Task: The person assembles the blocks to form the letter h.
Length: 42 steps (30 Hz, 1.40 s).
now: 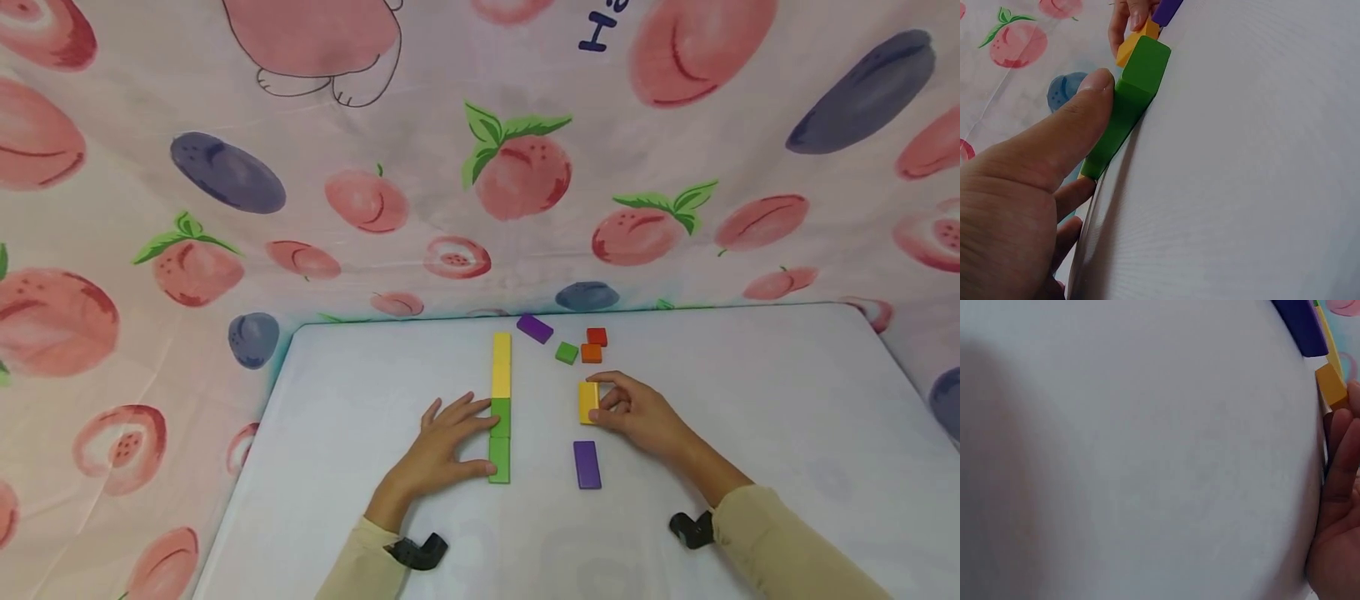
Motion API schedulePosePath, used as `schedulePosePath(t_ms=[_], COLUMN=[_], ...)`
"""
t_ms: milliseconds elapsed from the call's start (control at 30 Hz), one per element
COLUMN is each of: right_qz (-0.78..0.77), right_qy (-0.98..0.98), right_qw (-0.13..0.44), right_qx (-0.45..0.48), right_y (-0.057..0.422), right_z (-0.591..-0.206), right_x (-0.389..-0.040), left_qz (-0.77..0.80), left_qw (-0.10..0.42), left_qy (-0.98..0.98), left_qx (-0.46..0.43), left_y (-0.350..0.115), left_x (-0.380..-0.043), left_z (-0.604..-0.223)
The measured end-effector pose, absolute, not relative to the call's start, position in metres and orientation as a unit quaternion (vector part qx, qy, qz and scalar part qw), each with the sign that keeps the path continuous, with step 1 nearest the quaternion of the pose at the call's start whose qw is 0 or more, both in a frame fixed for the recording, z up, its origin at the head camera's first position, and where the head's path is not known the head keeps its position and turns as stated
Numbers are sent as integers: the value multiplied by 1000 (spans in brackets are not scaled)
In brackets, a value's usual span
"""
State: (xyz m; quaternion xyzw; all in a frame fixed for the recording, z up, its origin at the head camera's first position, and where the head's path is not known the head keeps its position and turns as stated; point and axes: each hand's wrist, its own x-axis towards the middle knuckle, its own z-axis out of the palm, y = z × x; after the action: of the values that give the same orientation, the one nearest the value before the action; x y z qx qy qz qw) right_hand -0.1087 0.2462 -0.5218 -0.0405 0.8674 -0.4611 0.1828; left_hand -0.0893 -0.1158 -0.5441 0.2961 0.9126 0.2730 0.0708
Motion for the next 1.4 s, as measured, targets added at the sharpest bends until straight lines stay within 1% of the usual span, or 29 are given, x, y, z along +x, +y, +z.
schedulePosePath(t_ms=[367,600,933,1400], right_qz=[-478,-433,-448,-452], right_qy=[856,882,865,862], right_qw=[179,169,214,212], right_qx=[-79,-82,-74,-92], right_y=[253,248,250,253], right_z=[-528,-529,-527,-525], right_x=[-110,-110,-115,-112], left_qz=[267,274,272,275], left_qw=[73,74,75,69], left_qy=[915,913,914,913], left_qx=[295,292,290,294], left_y=[-115,-116,-116,-114], left_x=[-91,-90,-88,-88], left_z=[-543,-542,-541,-542])
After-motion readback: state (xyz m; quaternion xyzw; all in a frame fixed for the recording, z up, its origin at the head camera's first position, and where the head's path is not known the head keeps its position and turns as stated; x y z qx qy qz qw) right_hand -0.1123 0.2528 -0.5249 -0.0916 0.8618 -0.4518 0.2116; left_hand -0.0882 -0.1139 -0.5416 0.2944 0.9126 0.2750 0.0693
